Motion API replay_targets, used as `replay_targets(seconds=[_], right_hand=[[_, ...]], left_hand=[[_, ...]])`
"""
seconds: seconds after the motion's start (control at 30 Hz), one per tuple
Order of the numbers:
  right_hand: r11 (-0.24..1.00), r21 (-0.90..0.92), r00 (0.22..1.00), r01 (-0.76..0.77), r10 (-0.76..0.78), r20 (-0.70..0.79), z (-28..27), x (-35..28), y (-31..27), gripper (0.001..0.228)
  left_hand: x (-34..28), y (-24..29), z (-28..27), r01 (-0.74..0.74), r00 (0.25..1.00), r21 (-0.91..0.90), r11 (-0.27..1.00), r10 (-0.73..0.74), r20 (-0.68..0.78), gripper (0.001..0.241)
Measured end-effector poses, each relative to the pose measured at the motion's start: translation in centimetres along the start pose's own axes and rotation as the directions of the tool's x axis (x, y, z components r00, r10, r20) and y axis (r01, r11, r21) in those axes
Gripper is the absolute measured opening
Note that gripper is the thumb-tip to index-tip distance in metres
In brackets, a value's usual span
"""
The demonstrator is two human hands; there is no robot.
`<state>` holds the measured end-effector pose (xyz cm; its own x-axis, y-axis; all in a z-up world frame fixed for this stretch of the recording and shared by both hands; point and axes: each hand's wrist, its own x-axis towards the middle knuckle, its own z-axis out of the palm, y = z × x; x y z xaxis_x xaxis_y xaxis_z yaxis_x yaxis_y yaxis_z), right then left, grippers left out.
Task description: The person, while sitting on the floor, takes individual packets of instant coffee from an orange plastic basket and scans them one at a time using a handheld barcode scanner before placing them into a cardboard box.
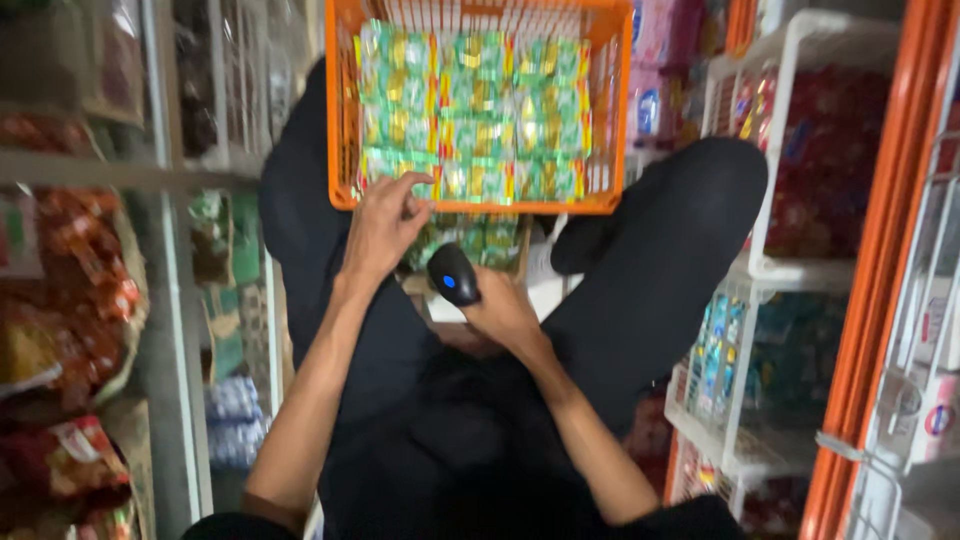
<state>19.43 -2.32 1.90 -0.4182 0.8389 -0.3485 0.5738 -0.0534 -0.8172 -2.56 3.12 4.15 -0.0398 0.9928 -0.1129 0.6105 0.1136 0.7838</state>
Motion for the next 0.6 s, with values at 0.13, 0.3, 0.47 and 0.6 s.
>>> replay_targets(seconds=[0.13, 0.3, 0.47, 0.6], right_hand=[[0.855, -0.518, 0.938, 0.029, 0.156, 0.31, 1.6, -1.2, 1.3, 0.057], [0.852, -0.519, 0.937, 0.065, 0.127, 0.325, 2.9, -0.9, 2.6, 0.051], [0.849, -0.526, 0.924, 0.044, 0.166, 0.345, 3.8, -1.5, 5.4, 0.05], [0.841, -0.533, 0.943, 0.093, 0.097, 0.318, 4.4, -1.0, 7.1, 0.028]], left_hand=[[-1.7, -1.3, 0.4, -0.335, 0.934, 0.17, 0.927, 0.351, -0.074, 0.011], [-1.8, -4.6, 5.3, -0.352, 0.886, 0.136, 0.926, 0.282, 0.368, 0.017], [-1.7, -7.8, 10.5, -0.425, 0.774, 0.154, 0.892, 0.269, 0.574, 0.033], [0.1, -6.8, 14.6, -0.394, 0.762, 0.187, 0.9, 0.206, 0.614, 0.045]])
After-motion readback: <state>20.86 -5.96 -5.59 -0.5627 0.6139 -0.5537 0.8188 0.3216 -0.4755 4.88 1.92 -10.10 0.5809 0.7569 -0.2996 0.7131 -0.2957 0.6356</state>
